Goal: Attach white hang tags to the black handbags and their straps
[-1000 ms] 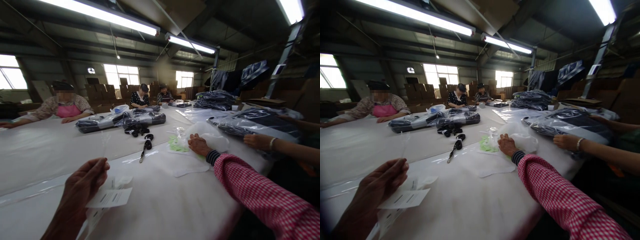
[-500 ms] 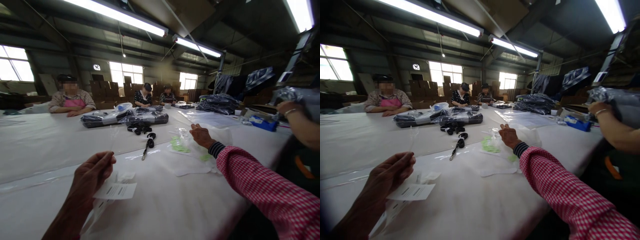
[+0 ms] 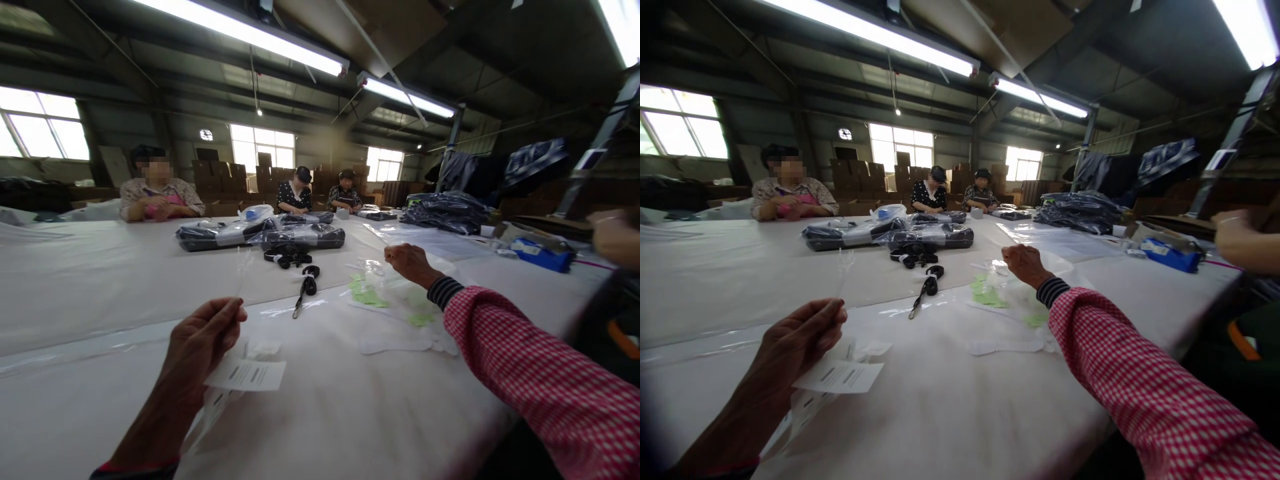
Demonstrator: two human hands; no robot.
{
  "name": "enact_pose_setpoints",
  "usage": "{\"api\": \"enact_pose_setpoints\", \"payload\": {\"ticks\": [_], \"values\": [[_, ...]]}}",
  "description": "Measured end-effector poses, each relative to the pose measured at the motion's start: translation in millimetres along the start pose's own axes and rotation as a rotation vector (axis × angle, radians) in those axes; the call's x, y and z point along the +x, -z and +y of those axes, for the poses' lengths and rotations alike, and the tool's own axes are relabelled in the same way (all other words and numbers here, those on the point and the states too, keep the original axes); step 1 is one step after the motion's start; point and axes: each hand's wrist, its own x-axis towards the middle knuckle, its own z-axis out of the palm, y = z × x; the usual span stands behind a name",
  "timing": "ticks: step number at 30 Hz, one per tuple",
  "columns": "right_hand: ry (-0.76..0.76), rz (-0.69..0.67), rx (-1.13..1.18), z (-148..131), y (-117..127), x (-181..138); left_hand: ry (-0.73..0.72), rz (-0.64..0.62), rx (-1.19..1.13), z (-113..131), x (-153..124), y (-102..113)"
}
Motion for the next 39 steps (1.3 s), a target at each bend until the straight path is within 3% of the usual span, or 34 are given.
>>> {"api": "enact_pose_setpoints", "payload": {"ticks": [4, 8, 13, 23, 28, 33, 39], "values": [[-0.021, -0.148, 0.011, 4.6, -7.3, -0.2, -0.006, 0.008, -0.006, 0.1, -1.8, -1.8], [-0.069, -0.197, 0.045, 11.2, -11.2, -6.2, -0.015, 0.024, 0.010, 0.0, -4.6, -5.0], [-0.120, -0.072, 0.142, 12.9, 4.4, -4.8, -0.012, 0.034, 0.021, 0.5, -5.1, -5.6], [-0.128, 0.140, 0.306, -22.6, 27.3, 28.2, 0.021, 0.010, 0.046, 0.0, 1.4, 0.6], [-0.091, 0.142, 0.355, -26.6, 32.3, 25.7, 0.004, 0.003, 0.002, 0.7, -1.3, -1.2], [-0.030, 0.074, 0.412, -39.3, 22.4, 12.9, -0.010, -0.014, -0.023, 1.6, -3.5, -2.2], [0.063, -0.021, 0.448, -68.6, -10.5, 6.1, -0.015, -0.034, -0.036, 0.5, -4.3, -1.9]]}}
